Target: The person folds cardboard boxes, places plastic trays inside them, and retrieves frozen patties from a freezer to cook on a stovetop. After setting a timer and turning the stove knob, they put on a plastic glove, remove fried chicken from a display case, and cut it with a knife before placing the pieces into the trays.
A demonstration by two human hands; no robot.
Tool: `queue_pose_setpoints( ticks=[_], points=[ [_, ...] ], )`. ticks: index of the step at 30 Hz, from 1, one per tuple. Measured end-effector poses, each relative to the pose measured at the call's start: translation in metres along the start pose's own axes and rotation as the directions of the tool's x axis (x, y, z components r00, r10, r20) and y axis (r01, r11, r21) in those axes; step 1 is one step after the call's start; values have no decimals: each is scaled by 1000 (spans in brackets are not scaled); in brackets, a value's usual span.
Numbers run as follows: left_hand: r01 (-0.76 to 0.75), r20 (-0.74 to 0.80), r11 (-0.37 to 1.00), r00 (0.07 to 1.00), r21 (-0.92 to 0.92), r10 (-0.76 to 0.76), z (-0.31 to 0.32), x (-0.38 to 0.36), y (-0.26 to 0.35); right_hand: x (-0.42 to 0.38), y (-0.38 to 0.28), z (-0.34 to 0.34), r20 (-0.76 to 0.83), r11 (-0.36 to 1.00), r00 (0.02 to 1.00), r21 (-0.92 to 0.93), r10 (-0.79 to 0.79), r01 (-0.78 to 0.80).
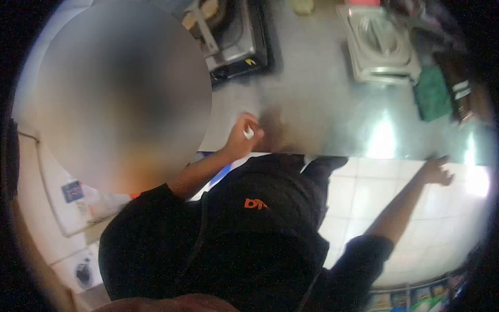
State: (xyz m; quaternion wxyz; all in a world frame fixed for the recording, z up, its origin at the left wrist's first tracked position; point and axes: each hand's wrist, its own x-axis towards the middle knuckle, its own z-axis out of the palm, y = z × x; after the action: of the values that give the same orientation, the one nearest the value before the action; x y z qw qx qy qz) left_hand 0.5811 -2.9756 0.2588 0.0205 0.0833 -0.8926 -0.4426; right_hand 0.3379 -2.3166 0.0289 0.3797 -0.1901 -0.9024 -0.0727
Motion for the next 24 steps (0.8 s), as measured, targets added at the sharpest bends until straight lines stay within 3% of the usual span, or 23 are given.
queue_pose_setpoints(
  ticks=[1,2,3,4,5,7,8,10,11,14,16,17,18,20,21,22,23,24],
  points=[
    [91,274,995,959,-42,-76,-7,5,22,-6,-28,-46,58,998,996,14,-69,69],
    [180,454,972,886,-149,-94,-10,13,49,-21,-34,-63,71,970,997,237,33,-49],
    [219,594,953,803,-210,-53,-10,19,66,-38,-41,-97,113,986,985,119,-130,117],
    [262,718,930,696,-257,2,-9,24,82,-63,-55,-129,311,873,939,405,148,-272],
    [225,680,928,732,-296,40,-7,30,103,-85,-56,-162,336,890,927,353,165,-287],
    [219,928,938,317,-270,193,6,42,144,-148,-30,-219,550,847,826,374,125,-377],
    [194,915,937,342,-291,214,22,41,155,-199,7,-227,628,852,774,359,80,-380],
    [-115,964,988,236,-100,125,65,37,173,-273,75,-266,767,889,637,236,77,-392],
    [-160,987,987,159,4,22,86,40,188,-302,113,-284,832,906,546,154,96,-395],
    [-176,983,984,182,38,-6,167,35,214,-352,233,-338,952,932,218,-132,214,-338],
    [-180,976,959,20,219,-219,218,36,257,-354,306,-360,955,921,64,-261,291,-290],
    [-174,981,967,-26,186,-193,245,36,276,-346,338,-357,942,905,37,-308,332,-294],
    [-195,985,970,-63,145,-160,280,33,293,-334,369,-350,929,886,25,-345,370,-308],
    [-2,995,1000,-95,-3,2,363,30,318,-301,428,-317,891,842,98,-377,444,-387],
    [-155,994,988,-109,11,-29,420,26,330,-283,459,-293,860,814,167,-370,483,-448],
    [-194,987,980,-159,-34,3,469,20,341,-269,497,-261,805,781,267,-340,529,-524],
    [-243,974,950,-158,-195,159,504,15,356,-212,496,-242,710,752,414,-248,570,-610],
    [-288,936,893,-164,-346,310,540,17,371,-137,508,-228,782,708,367,-131,504,-693]
  ],
)
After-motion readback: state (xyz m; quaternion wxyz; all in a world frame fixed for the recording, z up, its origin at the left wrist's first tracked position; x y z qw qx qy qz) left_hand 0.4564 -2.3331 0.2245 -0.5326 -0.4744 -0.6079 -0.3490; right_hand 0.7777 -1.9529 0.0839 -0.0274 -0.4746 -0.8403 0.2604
